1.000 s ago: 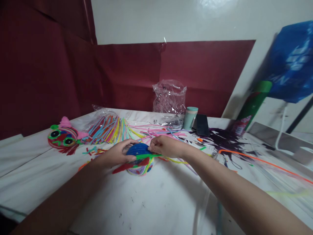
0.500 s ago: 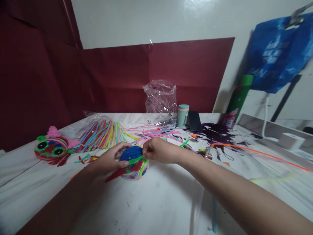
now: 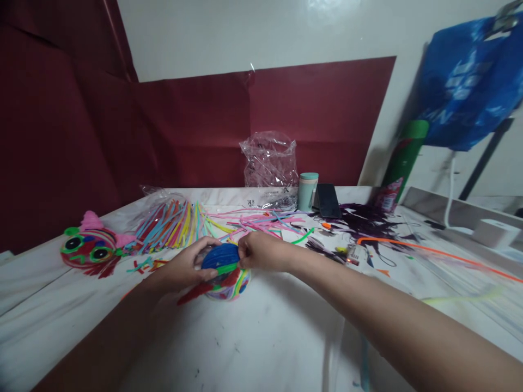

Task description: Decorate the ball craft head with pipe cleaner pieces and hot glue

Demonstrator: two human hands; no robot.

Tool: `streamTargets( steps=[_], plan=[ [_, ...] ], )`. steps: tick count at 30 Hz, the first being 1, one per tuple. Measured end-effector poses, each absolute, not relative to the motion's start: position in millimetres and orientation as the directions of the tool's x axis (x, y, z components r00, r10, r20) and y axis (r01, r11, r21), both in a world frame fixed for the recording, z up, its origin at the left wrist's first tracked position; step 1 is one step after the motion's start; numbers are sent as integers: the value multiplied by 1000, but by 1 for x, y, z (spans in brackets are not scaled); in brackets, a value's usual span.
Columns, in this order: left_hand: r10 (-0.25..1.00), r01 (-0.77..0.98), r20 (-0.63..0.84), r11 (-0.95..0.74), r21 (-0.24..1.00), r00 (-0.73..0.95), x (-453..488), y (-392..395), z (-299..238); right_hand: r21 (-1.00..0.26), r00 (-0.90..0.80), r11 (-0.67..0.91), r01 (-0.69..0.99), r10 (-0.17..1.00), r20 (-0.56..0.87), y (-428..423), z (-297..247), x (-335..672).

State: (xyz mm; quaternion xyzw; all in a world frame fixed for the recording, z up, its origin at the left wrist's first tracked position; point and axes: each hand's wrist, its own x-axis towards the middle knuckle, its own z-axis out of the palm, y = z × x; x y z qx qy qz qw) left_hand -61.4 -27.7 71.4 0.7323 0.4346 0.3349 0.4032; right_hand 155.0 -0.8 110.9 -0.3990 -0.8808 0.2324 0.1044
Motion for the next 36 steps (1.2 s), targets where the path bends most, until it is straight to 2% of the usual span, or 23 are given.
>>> streamTargets(
  steps=[3, 8, 13, 18, 23, 28, 36],
  plan=[
    [912, 392, 124, -287, 874, 391, -61, -30, 70, -492, -642, 562, 665, 766, 8, -4, 110, 153],
    [935, 543, 151, -313, 779, 322, -60, -32, 70, -473, -650, 588, 656, 759, 43, -12, 109, 143],
    [927, 516, 127, -305, 801, 353, -63, -30, 73, -502, -653, 602, 622, 752, 93, -13, 114, 146],
    [936, 568, 86, -278, 775, 341, -63, -31, 76, -566, -656, 617, 546, 735, 169, -10, 113, 166],
    [929, 589, 46, -271, 761, 368, -61, -33, 78, -635, -695, 581, 509, 712, 95, -14, 95, 169],
    [931, 622, 40, -273, 734, 363, -57, -37, 83, -690, -687, 560, 458, 716, 126, -14, 78, 166],
    [949, 690, 23, -246, 680, 315, -45, -47, 92, -836, -673, 404, 372, 738, 57, -14, 57, 170]
  ],
)
